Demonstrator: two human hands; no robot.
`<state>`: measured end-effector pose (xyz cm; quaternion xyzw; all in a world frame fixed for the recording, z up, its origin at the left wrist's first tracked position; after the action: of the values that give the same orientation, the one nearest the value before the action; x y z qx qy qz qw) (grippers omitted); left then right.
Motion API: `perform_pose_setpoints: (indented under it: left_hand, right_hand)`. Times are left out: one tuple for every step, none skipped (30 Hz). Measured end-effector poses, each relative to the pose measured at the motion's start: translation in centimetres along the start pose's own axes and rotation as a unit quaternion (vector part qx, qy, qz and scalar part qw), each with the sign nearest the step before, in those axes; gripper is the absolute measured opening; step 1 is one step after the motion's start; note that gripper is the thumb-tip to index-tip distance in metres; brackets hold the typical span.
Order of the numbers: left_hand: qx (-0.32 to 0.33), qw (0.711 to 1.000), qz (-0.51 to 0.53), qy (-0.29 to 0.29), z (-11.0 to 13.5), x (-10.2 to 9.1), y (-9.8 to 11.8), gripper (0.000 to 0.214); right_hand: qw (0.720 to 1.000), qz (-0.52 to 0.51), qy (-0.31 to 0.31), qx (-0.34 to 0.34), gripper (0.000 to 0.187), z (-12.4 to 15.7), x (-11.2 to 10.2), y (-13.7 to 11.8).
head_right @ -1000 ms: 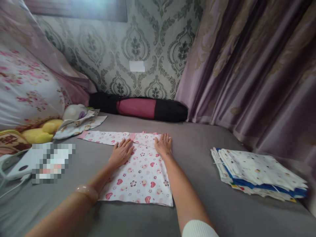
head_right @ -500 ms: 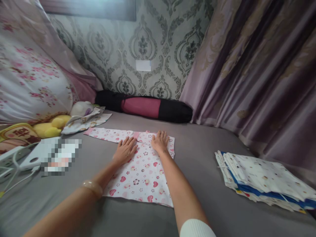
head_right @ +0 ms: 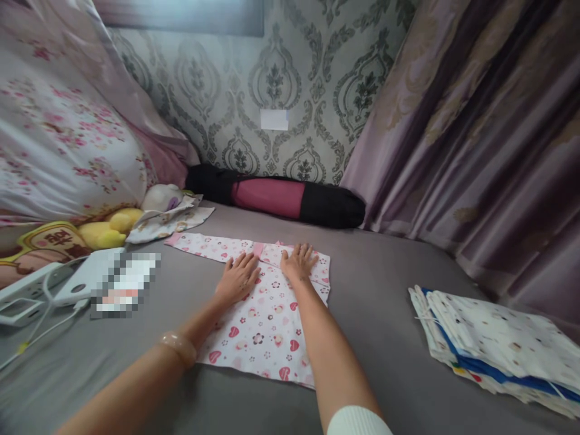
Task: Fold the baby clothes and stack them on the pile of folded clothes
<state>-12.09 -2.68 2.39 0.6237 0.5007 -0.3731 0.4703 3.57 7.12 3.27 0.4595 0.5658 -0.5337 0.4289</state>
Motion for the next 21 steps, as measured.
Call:
perform_pose_setpoints:
  left_hand:
    - [0.000,1.000,0.000,0.000,0.0,0.0,0.0,0.051]
    - [0.000,1.000,0.000,0.001,0.0,0.0,0.0,0.050]
    - [0.000,1.000,0.001,0.003,0.0,0.0,0.0,0.050]
    - [0.000,1.000,0.002,0.004,0.0,0.0,0.0,0.050]
    - [-0.001,1.000,0.002,0.004,0.0,0.1,-0.1,0.050]
    - [-0.002,1.000,0.003,0.004,0.0,0.1,-0.1,0.050]
    - [-0.004,1.000,0.002,0.003,-0.1,0.2,-0.1,0.050]
    - [-0.005,1.000,0.002,0.003,-0.1,0.2,-0.2,0.050]
    - [-0.005,1.000,0.000,0.003,-0.1,0.3,-0.2,0.050]
    - [-0.004,1.000,-0.002,0.003,-0.2,0.3,-0.2,0.050]
    - [-0.004,1.000,-0.005,0.003,-0.2,0.3,-0.1,0.050]
    - [-0.005,1.000,-0.008,0.002,-0.2,0.2,-0.1,0.050]
    - [-0.006,1.000,-0.010,0.000,-0.2,0.2,-0.1,0.050]
    - [-0.006,1.000,-0.013,-0.004,-0.2,0.2,-0.1,0.050]
    - [-0.007,1.000,-0.014,-0.007,-0.2,0.2,-0.1,0.050]
    - [-0.007,1.000,-0.015,-0.010,-0.2,0.1,-0.1,0.051]
    - [-0.006,1.000,-0.014,-0.012,-0.2,0.1,-0.1,0.050]
    - [-0.005,1.000,-0.012,-0.012,-0.2,0.1,-0.1,0.050]
    - [-0.003,1.000,-0.011,-0.011,-0.2,0.2,-0.2,0.050]
    - [-0.002,1.000,-0.009,-0.008,-0.1,0.2,-0.3,0.050]
    - [-0.002,1.000,-0.008,-0.005,-0.1,0.3,-0.4,0.049]
  right_hand:
    - [1.000,-0.001,0.018,-0.014,0.063,0.2,-0.2,-0.5]
    - [0.999,-0.004,0.037,-0.037,0.062,0.4,-0.3,-1.2]
    - [0.996,-0.007,0.051,-0.068,0.060,0.7,-0.4,-2.0]
    - [0.993,-0.012,0.056,-0.104,0.059,1.0,-0.3,-2.9]
    - [0.989,-0.017,0.050,-0.138,0.058,1.3,-0.1,-3.7]
    - [0.985,-0.021,0.037,-0.167,0.057,1.6,0.1,-4.4]
    - [0.981,-0.024,0.022,-0.190,0.057,1.9,0.3,-5.0]
    - [0.978,-0.025,0.010,-0.206,0.056,2.2,0.5,-5.5]
    - [0.976,-0.026,0.001,-0.215,0.056,2.3,0.7,-5.7]
    - [0.975,-0.026,-0.006,-0.219,0.056,2.5,0.9,-5.8]
    - [0.975,-0.027,-0.010,-0.220,0.056,2.5,1.0,-5.8]
    - [0.975,-0.027,-0.010,-0.220,0.056,2.6,1.1,-5.8]
    - [0.975,-0.027,-0.009,-0.220,0.056,2.6,1.2,-5.7]
    - [0.975,-0.027,-0.007,-0.221,0.055,2.7,1.3,-5.6]
    - [0.975,-0.028,-0.004,-0.220,0.055,2.7,1.3,-5.5]
    - [0.975,-0.028,-0.002,-0.218,0.055,2.7,1.3,-5.5]
    - [0.976,-0.029,0.000,-0.216,0.055,2.7,1.3,-5.5]
    - [0.977,-0.030,0.000,-0.213,0.055,2.7,1.3,-5.5]
    - [0.977,-0.030,-0.003,-0.210,0.055,2.7,1.2,-5.6]
    - [0.978,-0.030,-0.010,-0.207,0.055,2.7,1.1,-5.7]
    - [0.979,-0.030,-0.018,-0.203,0.054,2.6,1.0,-5.8]
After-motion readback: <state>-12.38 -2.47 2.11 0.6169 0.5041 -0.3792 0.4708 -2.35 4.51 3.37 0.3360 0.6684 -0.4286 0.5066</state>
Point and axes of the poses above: each hand's wrist, its own z-axis away from the middle knuckle, its own x-axis out of the palm, y = z × x, the point moved 3 cm from there along -z, towards the middle knuckle, and after that the axes turned 3 degrees about y, right-handed, at the moved point
